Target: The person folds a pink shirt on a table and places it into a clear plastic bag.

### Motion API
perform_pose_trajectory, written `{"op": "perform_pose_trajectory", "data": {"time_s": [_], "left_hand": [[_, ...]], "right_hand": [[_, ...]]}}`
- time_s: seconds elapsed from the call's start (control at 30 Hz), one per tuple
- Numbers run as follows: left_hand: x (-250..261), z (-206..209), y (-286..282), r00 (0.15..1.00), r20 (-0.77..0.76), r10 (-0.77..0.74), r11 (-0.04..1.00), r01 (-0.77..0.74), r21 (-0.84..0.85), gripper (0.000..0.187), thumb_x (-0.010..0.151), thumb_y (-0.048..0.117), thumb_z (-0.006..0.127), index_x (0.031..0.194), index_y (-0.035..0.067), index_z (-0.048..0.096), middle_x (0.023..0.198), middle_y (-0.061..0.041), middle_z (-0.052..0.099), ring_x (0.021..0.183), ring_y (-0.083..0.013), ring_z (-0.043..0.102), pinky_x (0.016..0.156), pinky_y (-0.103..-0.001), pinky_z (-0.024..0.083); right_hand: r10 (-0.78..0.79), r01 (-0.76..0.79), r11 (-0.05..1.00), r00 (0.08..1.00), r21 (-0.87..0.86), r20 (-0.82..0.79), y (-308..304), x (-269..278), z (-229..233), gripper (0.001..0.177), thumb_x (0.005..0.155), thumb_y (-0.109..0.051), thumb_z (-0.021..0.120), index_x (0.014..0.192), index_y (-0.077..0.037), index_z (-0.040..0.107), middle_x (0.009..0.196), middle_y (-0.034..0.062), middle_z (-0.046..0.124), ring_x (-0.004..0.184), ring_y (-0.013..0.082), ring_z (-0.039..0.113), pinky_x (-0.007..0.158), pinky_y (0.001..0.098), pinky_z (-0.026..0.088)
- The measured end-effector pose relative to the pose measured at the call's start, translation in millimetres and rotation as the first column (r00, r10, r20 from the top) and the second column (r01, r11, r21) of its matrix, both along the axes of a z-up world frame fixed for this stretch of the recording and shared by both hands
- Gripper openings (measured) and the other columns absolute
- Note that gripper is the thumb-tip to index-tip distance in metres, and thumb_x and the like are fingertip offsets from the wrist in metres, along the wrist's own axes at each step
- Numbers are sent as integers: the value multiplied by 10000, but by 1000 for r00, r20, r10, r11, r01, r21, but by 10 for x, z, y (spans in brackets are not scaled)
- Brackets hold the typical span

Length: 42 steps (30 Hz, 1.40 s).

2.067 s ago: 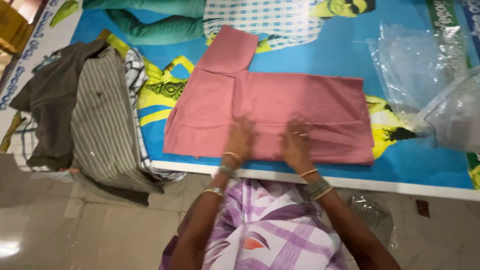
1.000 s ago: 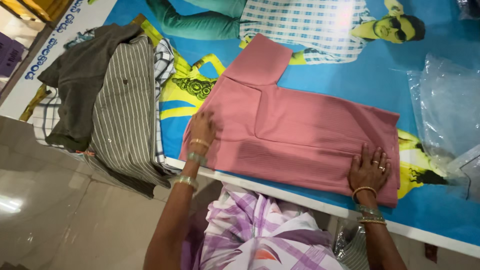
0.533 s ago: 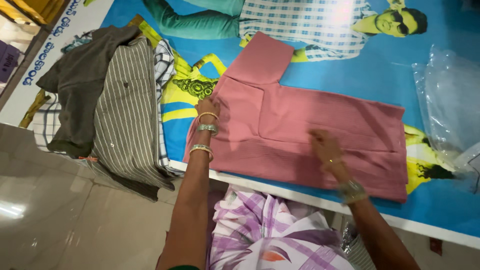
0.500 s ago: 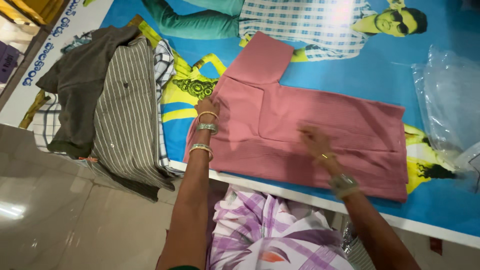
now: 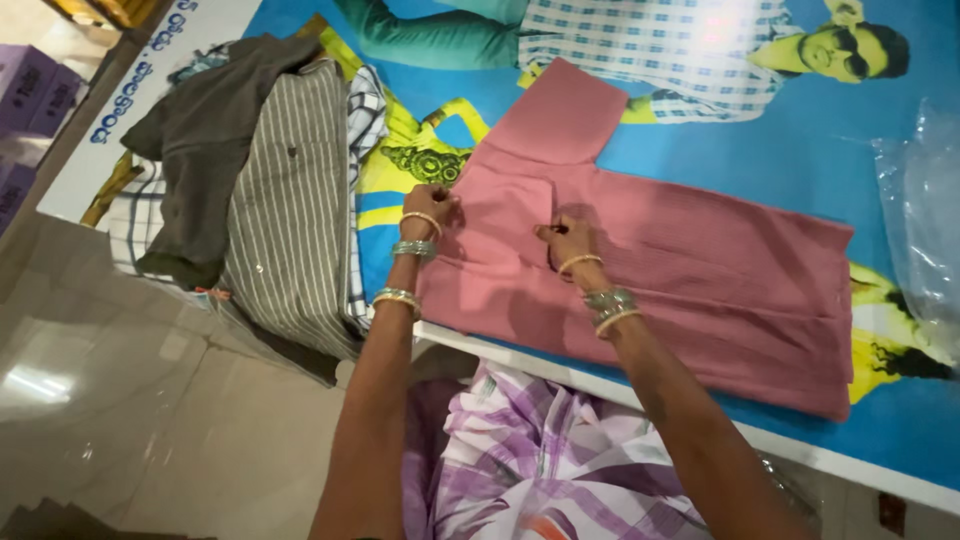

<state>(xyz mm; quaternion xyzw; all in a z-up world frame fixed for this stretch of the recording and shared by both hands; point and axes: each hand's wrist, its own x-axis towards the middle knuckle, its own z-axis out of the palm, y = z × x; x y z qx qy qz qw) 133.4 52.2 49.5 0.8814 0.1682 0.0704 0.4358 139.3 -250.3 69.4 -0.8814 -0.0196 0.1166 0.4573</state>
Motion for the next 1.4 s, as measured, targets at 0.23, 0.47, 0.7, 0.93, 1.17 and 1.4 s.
{"op": "perform_pose_trajectory", "data": {"time_s": [0.23,0.47,0.7,0.93,1.17,1.4], "left_hand": [[-861,178,325,966,128,-224,967,204,152,240,835,217,879,875,-3,791,762,-109,685,682,-196,643,604,-358,510],[-1614,-76,268,975,-183,-123,883,24,-469,241,852,258,790,814,29,725,634,-52,642,630,-243,615,561,-348,499],[-1923,57,-1,965,218,-144,989,132,71,316,761,245,863,736,-8,676,936,-141,631,743,-225,670,673,-343,592],[-1972,174,-128,987,119,-109,956,71,286,414,642,181,863,978,17,687,1077,-192,572,936,-352,592,808,-429,548],[-1684,126,-1059,924,314,-220,886,55,460,442,942,244,652,1366,123,611,1348,-139,580,1308,-368,526,1115,-483,419],[-1449,63,-1717,983,28,-183,763,124,635,922,895,624,573,1605,110,288,1618,-245,315,1506,-414,274,1221,-589,139]], "right_hand": [[17,-44,989,983,144,185,-181,-751,116,304,793,-152,876,938,-36,635,719,54,605,659,139,528,605,355,466],[228,-229,973,936,-25,268,-187,-1505,489,236,772,-69,797,998,-130,764,685,79,609,640,207,596,612,367,464],[287,-381,924,731,23,619,-230,-1710,417,152,774,-51,733,891,-138,775,856,32,714,873,250,641,833,403,496],[389,-456,890,778,16,494,-409,-1777,209,182,770,-56,745,946,-80,783,1089,132,689,999,311,660,850,404,539],[110,-149,988,878,49,467,-598,-1581,-6,447,938,-94,583,1376,-6,606,1360,204,633,1240,352,620,1060,430,509],[277,-59,885,864,-462,421,-648,-1522,-75,777,974,-377,496,1583,43,258,1654,288,216,1547,431,184,1247,553,124]]}}
